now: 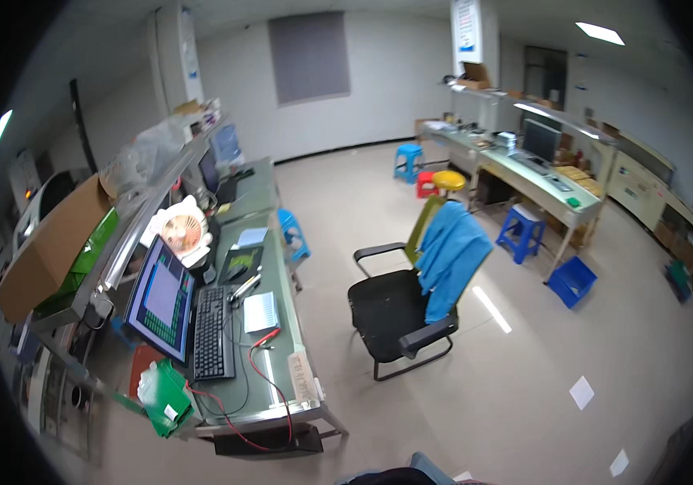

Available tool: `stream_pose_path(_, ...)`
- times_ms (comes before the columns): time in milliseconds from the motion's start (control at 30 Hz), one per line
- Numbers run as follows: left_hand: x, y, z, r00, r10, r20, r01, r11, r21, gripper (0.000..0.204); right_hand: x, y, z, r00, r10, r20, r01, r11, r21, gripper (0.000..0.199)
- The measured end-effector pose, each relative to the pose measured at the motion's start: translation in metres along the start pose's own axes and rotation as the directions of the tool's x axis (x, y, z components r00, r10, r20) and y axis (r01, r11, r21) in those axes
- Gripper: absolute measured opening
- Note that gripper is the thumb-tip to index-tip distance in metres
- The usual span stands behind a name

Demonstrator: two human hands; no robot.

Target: Probing or testing an LED grid panel at a workstation using a probe tool.

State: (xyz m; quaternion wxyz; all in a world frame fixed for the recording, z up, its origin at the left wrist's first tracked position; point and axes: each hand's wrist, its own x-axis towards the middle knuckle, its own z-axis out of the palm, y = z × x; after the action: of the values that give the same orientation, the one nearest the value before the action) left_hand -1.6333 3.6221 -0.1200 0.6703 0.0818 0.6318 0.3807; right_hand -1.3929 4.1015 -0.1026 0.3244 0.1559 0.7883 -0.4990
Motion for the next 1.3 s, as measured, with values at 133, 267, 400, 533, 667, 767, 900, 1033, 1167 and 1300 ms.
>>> stream_pose_path(133,0.018,0.004,0.043,0.987,0.031,-0.157,-0.041,0.997,-0.061,0.049,0.033,-0.020,-0.105,0.975,0.045,0.217,-0.021,0.994,-0.111,0.039)
stream_pose_path(267,0.056,0.017,0.034,0.954,0.049,-0.294,-0.092,0.987,-0.134,0.050,0.110,-0.067,-0.199,0.934,0.065,0.351,0.015,0.975,-0.221,0.041)
stream_pose_path(400,0.097,0.029,0.007,0.934,0.024,-0.355,-0.134,0.949,-0.287,0.052,0.175,-0.157,-0.280,0.967,0.078,0.241,-0.010,0.962,-0.272,0.037)
stream_pose_path(533,0.153,0.050,0.023,0.940,0.002,-0.342,-0.167,0.875,-0.455,0.054,0.202,-0.220,-0.351,0.998,-0.061,0.004,0.058,0.961,0.272,0.030)
stream_pose_path(667,0.159,0.048,0.027,0.945,-0.075,-0.318,-0.132,0.802,-0.582,0.056,0.242,-0.293,-0.394,0.999,-0.025,-0.045,0.043,0.882,0.470,0.022)
stream_pose_path(767,0.168,0.050,0.028,0.944,-0.125,-0.307,-0.117,0.741,-0.662,0.058,0.301,-0.335,-0.419,0.997,-0.077,0.025,0.058,0.893,0.446,0.023)
stream_pose_path(900,0.204,0.066,0.026,0.935,-0.159,-0.316,-0.151,0.628,-0.763,0.061,0.397,-0.384,-0.457,0.981,-0.076,0.179,0.001,0.922,0.388,0.023)
stream_pose_path(1033,0.267,0.104,0.034,0.910,-0.203,-0.361,-0.241,0.448,-0.861,0.063,0.510,-0.413,-0.506,0.983,0.082,0.164,-0.100,0.989,0.110,0.023)
stream_pose_path(1167,0.352,0.172,-0.007,0.871,-0.235,-0.432,-0.374,0.253,-0.892,0.066,0.686,-0.356,-0.598,0.966,0.223,0.131,-0.211,0.972,-0.098,0.018)
stream_pose_path(1300,0.430,0.252,-0.015,0.835,-0.337,-0.435,-0.467,-0.016,-0.884,0.069,0.797,-0.348,-0.631,0.932,0.358,-0.053,-0.361,0.912,-0.196,0.031)
